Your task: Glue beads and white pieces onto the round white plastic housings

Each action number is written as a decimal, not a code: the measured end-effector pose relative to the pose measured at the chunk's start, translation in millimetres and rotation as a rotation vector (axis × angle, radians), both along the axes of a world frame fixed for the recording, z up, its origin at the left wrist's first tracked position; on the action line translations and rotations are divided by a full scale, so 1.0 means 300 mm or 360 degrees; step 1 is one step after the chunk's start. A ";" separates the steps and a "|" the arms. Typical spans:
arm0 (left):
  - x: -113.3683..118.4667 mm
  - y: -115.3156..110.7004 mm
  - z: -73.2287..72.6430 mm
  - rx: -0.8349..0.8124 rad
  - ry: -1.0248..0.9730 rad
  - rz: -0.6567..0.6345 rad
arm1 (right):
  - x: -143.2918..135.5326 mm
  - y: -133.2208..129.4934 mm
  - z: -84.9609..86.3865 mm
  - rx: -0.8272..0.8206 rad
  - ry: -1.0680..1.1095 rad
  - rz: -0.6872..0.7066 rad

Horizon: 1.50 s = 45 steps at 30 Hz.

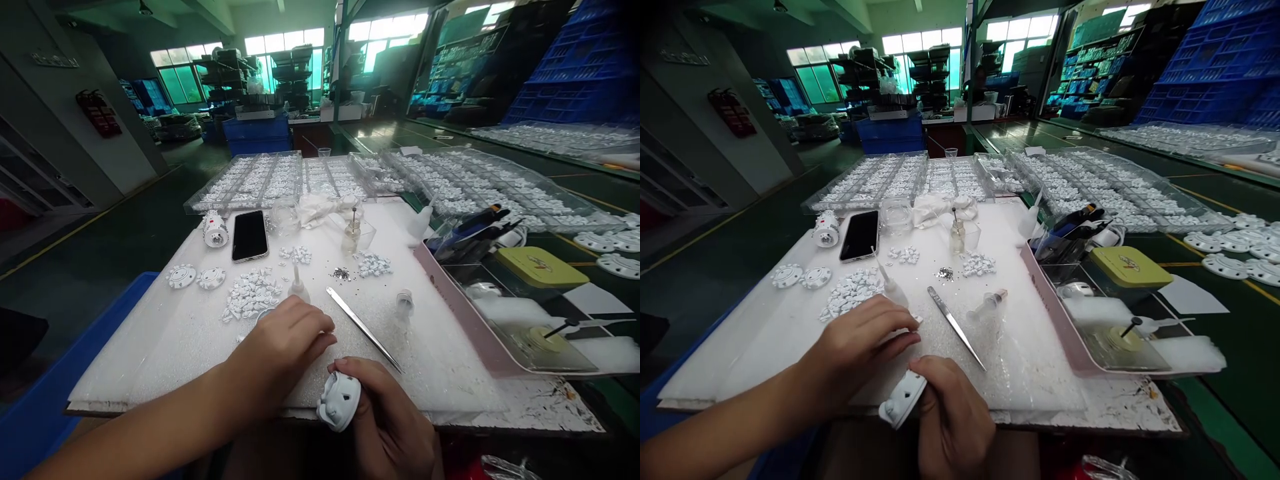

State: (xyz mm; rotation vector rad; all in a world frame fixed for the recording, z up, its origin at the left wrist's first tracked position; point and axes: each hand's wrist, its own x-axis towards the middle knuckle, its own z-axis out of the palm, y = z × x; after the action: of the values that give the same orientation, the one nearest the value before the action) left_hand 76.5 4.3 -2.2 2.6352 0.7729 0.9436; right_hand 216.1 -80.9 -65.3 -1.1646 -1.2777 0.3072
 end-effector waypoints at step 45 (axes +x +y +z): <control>-0.093 0.018 0.096 -0.0995 -0.0089 -0.0487 | 0.011 0.016 0.021 -0.0112 -0.0282 0.0000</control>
State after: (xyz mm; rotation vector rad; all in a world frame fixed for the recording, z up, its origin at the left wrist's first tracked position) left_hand 48.5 9.7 26.6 2.0865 0.5176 0.5686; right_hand 219.4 -76.1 -59.0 -1.2741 -1.4304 0.2548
